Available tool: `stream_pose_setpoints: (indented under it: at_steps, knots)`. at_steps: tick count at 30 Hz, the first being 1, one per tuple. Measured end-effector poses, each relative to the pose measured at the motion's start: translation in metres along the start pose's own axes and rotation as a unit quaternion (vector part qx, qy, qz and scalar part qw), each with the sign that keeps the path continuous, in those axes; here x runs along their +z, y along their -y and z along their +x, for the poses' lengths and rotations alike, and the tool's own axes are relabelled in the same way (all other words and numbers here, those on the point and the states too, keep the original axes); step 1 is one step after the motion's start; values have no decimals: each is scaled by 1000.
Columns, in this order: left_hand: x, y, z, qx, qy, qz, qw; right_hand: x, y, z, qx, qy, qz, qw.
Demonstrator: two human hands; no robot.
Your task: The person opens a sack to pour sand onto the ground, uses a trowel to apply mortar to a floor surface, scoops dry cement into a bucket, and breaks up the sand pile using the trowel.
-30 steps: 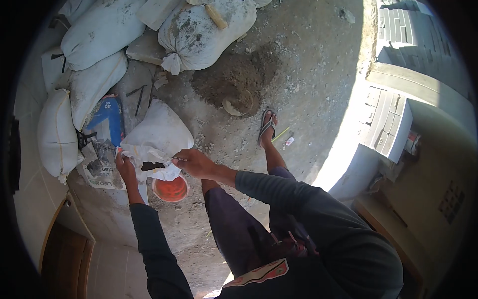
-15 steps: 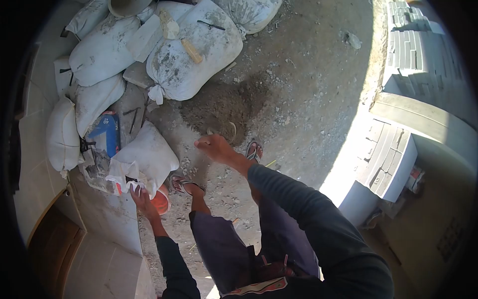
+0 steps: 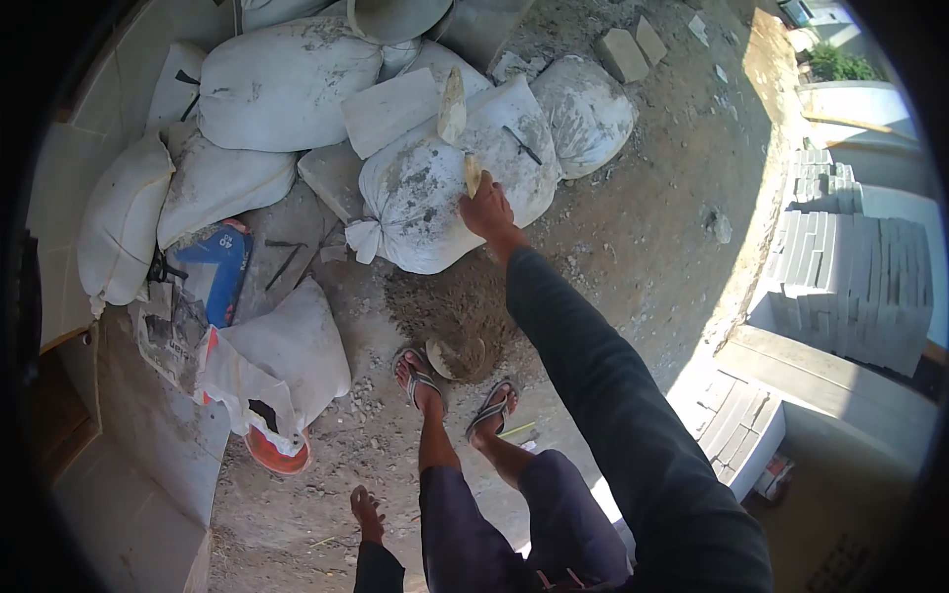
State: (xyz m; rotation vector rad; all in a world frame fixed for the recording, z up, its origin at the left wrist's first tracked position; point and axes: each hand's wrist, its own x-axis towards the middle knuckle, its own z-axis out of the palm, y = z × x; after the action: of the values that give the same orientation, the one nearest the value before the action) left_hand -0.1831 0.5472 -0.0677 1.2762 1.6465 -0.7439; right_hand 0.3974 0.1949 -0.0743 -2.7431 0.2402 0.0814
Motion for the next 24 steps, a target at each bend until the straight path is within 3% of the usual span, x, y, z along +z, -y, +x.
stream_pose_setpoints:
  at_steps: [1, 2, 5, 8, 10, 17, 21, 24]
  knots:
    - [-11, 5, 29, -51, -4, -84, 995, 1, 9, 14, 59, 44, 15, 997]
    - [-21, 3, 59, -98, 8, -159, 982, 7, 13, 28, 50, 46, 2, 998]
    - [-36, -19, 110, -73, -3, -355, 932, 21, 8, 47, 76, 85, -66, 991]
    - [-44, -31, 143, -37, -23, -385, 922, 10, 4, 42, 8, 61, -30, 998]
    - [-53, -38, 165, -17, -38, -379, 924, 0, 6, 19, -24, 50, 1, 998]
    - [-80, -48, 198, 88, -124, -202, 968, -18, -5, -132, 91, 98, 197, 971]
    - [-98, -49, 203, 160, -170, -65, 970, -28, -16, -206, 86, 169, 191, 963]
    - [-108, -55, 216, 220, -198, 25, 955, -43, -37, -258, 165, 237, 174, 941]
